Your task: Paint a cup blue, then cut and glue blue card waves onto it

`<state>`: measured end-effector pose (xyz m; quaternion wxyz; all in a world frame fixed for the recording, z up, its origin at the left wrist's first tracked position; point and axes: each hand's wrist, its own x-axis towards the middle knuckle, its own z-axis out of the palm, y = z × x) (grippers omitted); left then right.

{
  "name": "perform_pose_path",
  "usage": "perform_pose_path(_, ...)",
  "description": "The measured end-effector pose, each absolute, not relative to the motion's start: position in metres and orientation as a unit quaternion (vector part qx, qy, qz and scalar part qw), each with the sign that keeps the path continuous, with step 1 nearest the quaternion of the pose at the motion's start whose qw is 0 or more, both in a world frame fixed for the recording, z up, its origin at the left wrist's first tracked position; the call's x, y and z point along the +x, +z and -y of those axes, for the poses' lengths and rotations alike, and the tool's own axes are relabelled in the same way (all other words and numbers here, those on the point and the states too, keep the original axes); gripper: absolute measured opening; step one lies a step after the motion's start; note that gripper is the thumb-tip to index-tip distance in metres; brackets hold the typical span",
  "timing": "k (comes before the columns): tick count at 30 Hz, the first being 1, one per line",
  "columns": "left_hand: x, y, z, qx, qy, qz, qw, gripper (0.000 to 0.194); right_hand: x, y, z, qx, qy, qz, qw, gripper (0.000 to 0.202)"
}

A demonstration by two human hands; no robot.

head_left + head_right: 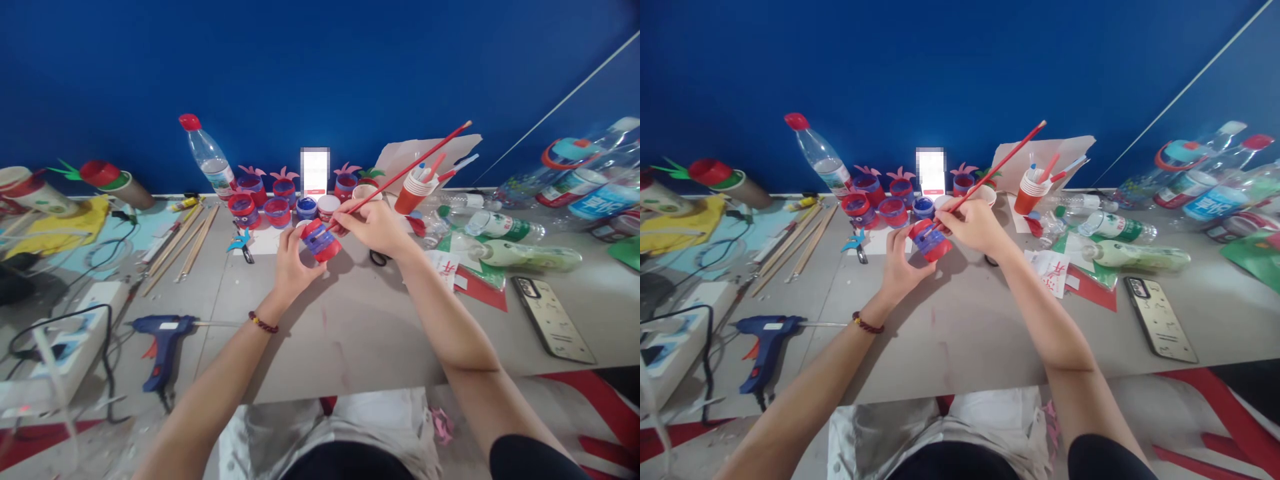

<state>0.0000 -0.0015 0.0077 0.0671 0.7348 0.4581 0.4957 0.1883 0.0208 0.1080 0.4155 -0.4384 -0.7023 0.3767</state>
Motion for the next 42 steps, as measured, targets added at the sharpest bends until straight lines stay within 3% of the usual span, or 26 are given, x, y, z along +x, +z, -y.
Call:
perform_pose_path(14,-0.001,0.008,0.002,0.732,0.497,-0.46,0.072,0.083,0.208,0.112,-0.036,-0.488,0.316,0.679,0.449,0.025)
perform_pose_path(24,0.0,0.008,0.002,0.738,0.49,-0.459,0.072,0.083,0.185,0.104,-0.024,-0.422,0.413,0.688,0.422,0.015)
perform_pose_path(38,0.0,0.009,0.003,0.734,0.489,-0.464,0.085,0.082,0.204,0.11,-0.034,-0.476,0.333,0.668,0.466,0.026)
perform_pose_path(42,0.0,0.01,0.003,0.732,0.486,-0.47,0.084,0.082,0.202,0.109,-0.031,-0.455,0.371,0.663,0.465,0.025)
